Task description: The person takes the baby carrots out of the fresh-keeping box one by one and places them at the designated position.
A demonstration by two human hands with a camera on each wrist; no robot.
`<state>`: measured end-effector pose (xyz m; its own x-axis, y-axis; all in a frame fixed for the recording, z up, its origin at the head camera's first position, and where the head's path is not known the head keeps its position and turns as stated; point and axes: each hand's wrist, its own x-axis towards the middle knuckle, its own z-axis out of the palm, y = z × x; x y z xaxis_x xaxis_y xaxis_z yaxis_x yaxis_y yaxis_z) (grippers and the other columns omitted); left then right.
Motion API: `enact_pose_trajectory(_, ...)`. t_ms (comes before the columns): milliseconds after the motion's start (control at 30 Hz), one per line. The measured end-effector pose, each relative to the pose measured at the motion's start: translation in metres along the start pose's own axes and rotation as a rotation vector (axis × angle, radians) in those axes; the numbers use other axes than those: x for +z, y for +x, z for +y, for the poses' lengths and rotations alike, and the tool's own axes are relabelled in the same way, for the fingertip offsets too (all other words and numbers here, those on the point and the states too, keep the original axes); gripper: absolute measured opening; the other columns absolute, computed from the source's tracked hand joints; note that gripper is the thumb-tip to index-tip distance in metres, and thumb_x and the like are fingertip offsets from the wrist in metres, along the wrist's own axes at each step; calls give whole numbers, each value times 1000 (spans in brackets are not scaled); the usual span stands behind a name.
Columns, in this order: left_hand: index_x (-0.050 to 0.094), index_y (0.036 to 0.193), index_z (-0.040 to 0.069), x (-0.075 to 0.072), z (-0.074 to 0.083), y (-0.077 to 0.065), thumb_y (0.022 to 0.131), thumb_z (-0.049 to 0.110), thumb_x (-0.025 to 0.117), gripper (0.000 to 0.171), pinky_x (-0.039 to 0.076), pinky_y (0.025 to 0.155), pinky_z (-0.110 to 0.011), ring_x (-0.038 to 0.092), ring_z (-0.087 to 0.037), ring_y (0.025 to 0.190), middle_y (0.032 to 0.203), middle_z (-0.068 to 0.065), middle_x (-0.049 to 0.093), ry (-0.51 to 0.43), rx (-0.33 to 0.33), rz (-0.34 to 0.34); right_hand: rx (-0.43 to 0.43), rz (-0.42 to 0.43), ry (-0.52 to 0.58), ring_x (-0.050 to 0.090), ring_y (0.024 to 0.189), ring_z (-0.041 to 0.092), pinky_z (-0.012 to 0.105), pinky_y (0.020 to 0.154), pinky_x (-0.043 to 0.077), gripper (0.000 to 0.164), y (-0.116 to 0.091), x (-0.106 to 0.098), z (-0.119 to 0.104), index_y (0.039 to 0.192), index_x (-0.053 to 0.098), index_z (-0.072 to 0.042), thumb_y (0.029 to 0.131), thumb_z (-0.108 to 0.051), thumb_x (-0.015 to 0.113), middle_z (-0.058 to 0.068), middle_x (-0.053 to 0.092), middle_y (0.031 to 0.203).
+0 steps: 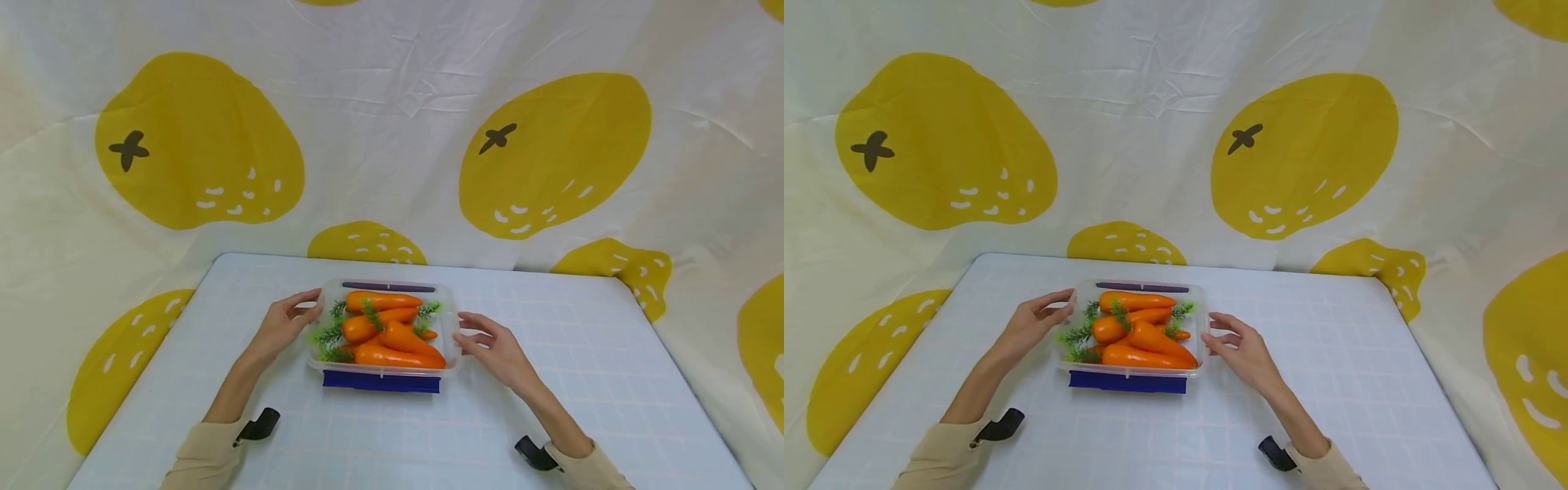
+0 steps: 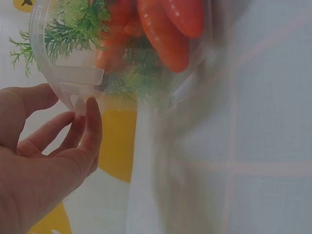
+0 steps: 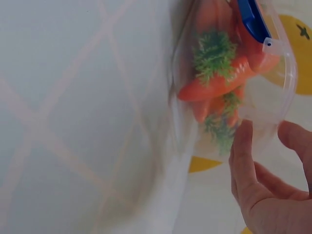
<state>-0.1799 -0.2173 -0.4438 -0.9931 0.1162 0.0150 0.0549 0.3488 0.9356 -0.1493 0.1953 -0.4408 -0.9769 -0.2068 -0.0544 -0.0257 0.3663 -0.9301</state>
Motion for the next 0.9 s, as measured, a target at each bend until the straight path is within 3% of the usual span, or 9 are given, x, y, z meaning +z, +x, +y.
enact_pose_trajectory(167,54,149,4,0,1,1,103,28,66,53,51,89,-17,64,-35,116,141,-22,57,-36,-13,-15,-26,-16,-32,70,104,34,31,86,59,57,0,-3,-5,146,54,-3,98,-27,73,23,59,139)
enact_pose_trajectory(300,51,151,6,-1,2,7,104,33,64,56,52,91,-17,60,-38,120,142,-22,55,-57,-62,-38,-83,-4,-129,68,109,31,35,89,59,57,2,-6,-9,144,55,-2,96,-26,76,23,58,140)
enact_pose_trajectory(500,49,152,5,-2,3,14,104,35,63,58,52,98,-27,58,-38,122,143,-22,53,-73,-96,-56,-241,43,-243,65,113,34,46,95,56,51,10,-5,-22,135,62,-1,92,-20,80,17,63,133)
enact_pose_trajectory(600,48,153,4,-4,3,15,105,30,63,57,51,104,-37,57,-37,125,145,-23,52,-89,-93,-69,-316,37,-282,65,111,32,46,93,56,45,14,-3,-31,131,66,-3,91,-17,80,12,66,128)
enact_pose_trajectory(733,49,152,3,-5,3,16,104,25,64,55,47,108,-45,56,-36,125,144,-24,51,-116,-95,-76,-382,-26,-309,65,110,27,44,92,57,42,19,1,-42,130,66,-4,92,-14,79,10,67,124)
enact_pose_trajectory(900,49,152,4,-4,3,18,103,27,65,56,47,108,-44,57,-36,124,144,-23,52,-122,-98,-74,-419,-132,-332,66,109,30,45,93,57,41,23,10,-50,131,64,-2,93,-9,77,12,67,126)
